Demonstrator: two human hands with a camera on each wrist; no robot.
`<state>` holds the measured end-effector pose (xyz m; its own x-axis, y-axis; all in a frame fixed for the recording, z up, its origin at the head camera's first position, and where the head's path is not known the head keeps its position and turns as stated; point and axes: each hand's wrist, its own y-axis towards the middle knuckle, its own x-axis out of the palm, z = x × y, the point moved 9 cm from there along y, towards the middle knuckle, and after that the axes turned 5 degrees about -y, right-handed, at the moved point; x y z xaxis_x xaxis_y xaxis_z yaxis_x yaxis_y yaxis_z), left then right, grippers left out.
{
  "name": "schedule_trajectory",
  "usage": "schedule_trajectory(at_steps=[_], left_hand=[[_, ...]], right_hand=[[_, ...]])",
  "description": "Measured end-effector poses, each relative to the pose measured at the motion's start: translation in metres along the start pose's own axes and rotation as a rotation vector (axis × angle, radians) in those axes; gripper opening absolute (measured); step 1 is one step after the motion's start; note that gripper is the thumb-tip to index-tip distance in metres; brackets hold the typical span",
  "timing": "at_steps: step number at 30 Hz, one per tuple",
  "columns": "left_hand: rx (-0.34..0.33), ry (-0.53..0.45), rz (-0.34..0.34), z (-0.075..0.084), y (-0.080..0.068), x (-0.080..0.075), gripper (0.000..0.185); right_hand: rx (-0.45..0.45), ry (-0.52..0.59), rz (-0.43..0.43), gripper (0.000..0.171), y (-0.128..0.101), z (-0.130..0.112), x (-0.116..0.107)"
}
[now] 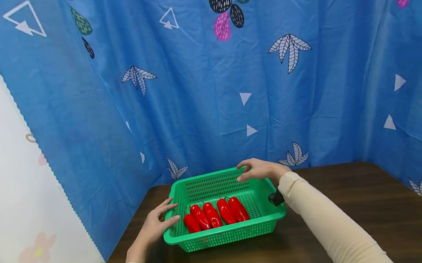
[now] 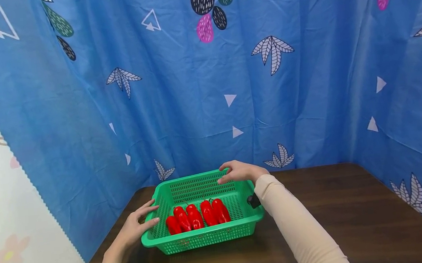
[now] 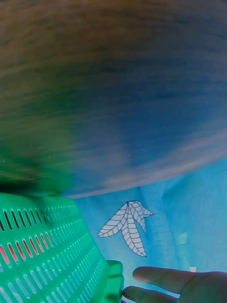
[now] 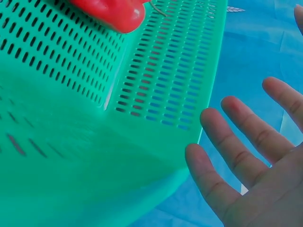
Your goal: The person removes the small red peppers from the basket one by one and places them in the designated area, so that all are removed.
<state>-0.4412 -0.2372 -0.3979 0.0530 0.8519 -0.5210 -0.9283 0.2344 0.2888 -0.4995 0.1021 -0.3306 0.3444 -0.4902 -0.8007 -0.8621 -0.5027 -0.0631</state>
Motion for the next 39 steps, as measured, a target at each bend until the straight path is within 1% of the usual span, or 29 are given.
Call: schedule_trajectory(at_steps=[5,11,16,21,26,31,39], left_hand=[[0.0,-0.005,0.0,-0.001,-0.001,0.0,0.051],[0.002,-0.016,0.007,0.0,-0.001,0.0,0.051],[-0.003,0.004,0.015,0.001,-0.001,0.0,0.049],[-0.022,-0.009,0.002,-0.001,-0.001,0.001,0.05],[-0.014,-0.027,-0.01,-0.002,0.0,0.001,0.05],[-0.024,-0.033,-0.006,-0.004,0.001,0.001,0.05],[-0.024,-0.041,-0.004,-0.002,0.002,0.0,0.049]], right_hand=[[-0.021,0.013,-0.021,0.067,0.003,-0.002,0.002],[0.017,0.088,-0.043,0.066,0.007,0.001,0.008],[0.028,0.146,-0.079,0.069,0.011,0.004,0.018],[0.037,0.178,-0.124,0.068,0.013,0.008,0.028],[0.046,0.215,-0.148,0.065,0.014,0.007,0.034],[0.064,0.229,-0.168,0.065,0.013,0.008,0.038],[0.104,0.235,-0.17,0.066,0.016,0.015,0.046]])
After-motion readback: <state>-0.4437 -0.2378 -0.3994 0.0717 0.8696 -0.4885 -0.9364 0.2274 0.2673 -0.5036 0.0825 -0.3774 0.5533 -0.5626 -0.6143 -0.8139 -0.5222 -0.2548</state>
